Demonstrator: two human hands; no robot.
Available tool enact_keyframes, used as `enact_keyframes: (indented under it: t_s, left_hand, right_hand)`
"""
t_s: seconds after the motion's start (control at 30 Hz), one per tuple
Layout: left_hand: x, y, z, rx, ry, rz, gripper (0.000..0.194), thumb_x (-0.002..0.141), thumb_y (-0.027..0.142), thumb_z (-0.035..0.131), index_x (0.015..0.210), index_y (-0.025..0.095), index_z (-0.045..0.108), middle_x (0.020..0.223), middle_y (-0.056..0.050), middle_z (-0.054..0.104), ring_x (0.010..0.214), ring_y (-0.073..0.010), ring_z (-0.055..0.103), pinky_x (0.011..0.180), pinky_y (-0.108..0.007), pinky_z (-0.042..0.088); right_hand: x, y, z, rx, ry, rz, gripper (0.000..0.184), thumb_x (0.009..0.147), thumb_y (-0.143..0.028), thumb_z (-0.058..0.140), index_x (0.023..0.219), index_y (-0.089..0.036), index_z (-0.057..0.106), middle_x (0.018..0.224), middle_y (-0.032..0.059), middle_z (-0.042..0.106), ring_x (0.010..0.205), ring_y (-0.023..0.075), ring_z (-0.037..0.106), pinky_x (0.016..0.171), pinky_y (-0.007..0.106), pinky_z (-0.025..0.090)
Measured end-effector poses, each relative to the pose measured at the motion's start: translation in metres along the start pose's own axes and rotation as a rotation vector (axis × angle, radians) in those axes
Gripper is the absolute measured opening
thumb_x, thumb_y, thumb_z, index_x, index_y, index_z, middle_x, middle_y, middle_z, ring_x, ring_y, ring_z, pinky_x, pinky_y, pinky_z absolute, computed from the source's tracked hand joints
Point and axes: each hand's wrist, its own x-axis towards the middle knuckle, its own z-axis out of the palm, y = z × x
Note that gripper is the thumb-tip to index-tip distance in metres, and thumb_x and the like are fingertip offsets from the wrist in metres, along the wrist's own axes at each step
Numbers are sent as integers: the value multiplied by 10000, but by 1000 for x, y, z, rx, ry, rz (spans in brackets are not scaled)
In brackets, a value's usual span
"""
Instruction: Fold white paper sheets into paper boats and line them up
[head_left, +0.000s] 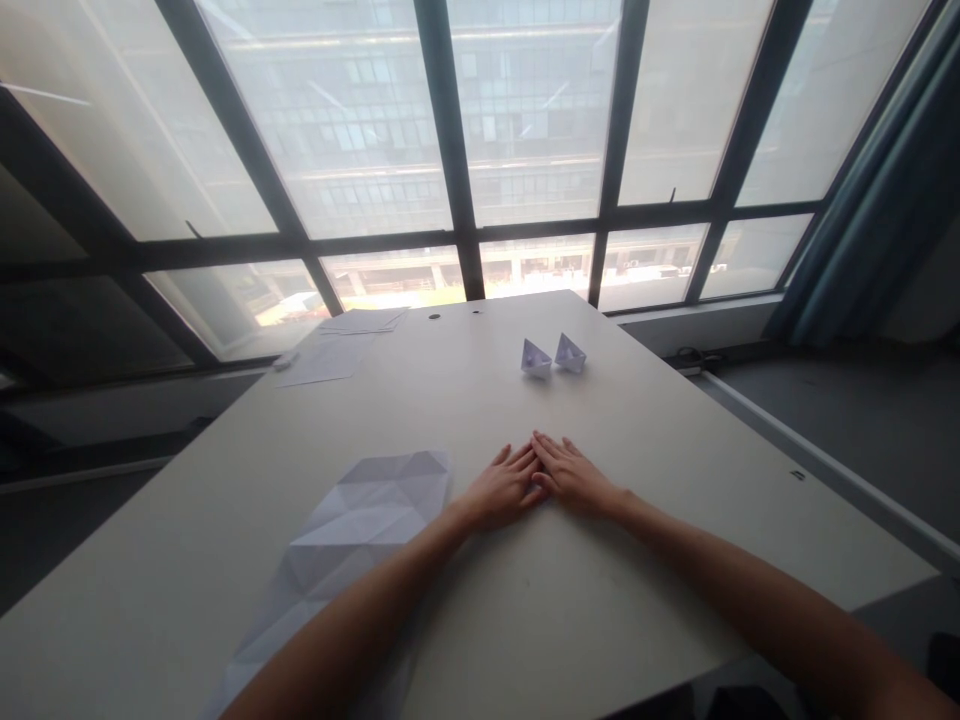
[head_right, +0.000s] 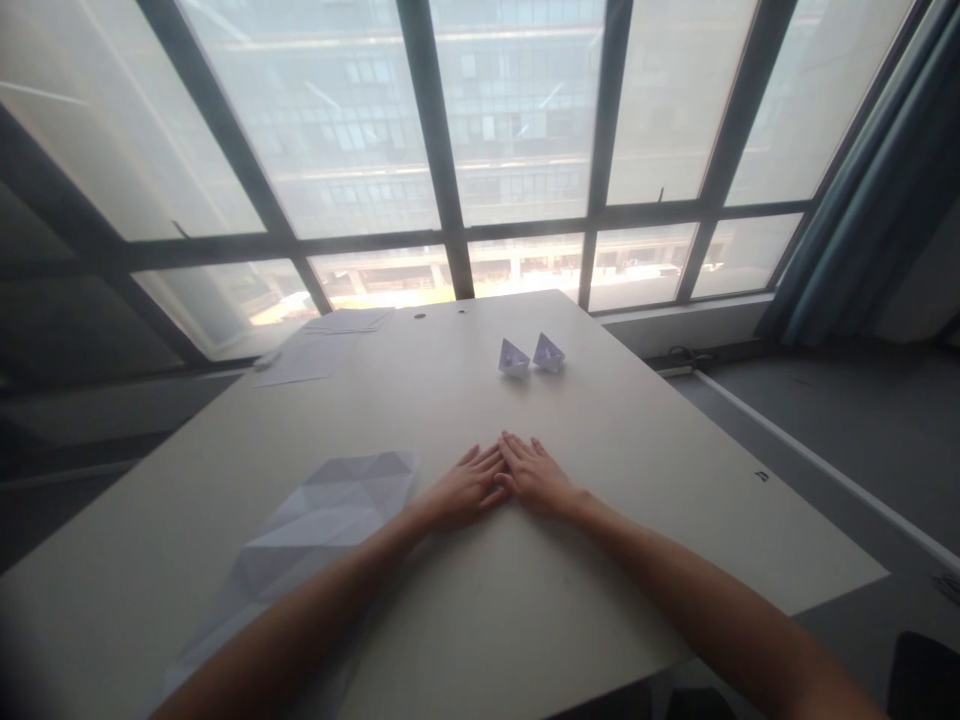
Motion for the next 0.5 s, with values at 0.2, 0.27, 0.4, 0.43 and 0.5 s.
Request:
enact_keyframes:
  t_s: [0.2,0.27,0.4,0.43,0.5]
  left_hand:
    - [-3,-6,6,51,-32,-34,730,965,595,294,1549,243,34,1596,-85,154,1474,-230,139,1180,-453,91]
    - [-5,-10,8,68,-54,-42,749,957,621,273,1550,218,57,1593,-98,159,1475,-237,132,1180,-457,72]
    - [-9,-14,7,104,-77,-106,762,948,648,229,1542,178,138,1588,-125,172,1476,-248,122,1175,-472,71]
    - [-10,-14,7,113,-76,-125,765,948,649,220,1539,167,154,1587,-133,169,1476,-251,122,1173,-477,78]
    - [-11,-14,7,126,-67,-161,774,948,652,205,1534,148,172,1587,-146,161,1476,-257,122,1170,-488,90]
  right_hand:
    - [-3,4,-2,-31,-53,72,776,953,-644,237,1539,-138,184,1581,143,165,1469,279,121,1177,520,51]
    - [-5,6,-2,-39,-61,86,781,948,-654,230,1539,-145,187,1582,145,163,1470,281,113,1172,534,32]
    - [-10,12,-2,-62,-67,132,795,941,-667,215,1539,-145,181,1583,152,157,1472,289,98,1158,568,-5]
    - [-12,13,-1,-70,-65,151,797,940,-667,212,1540,-143,178,1585,152,151,1473,289,89,1155,572,-17]
    - [-14,15,0,-86,-60,196,798,941,-663,208,1541,-137,169,1589,150,129,1475,288,68,1148,581,-42]
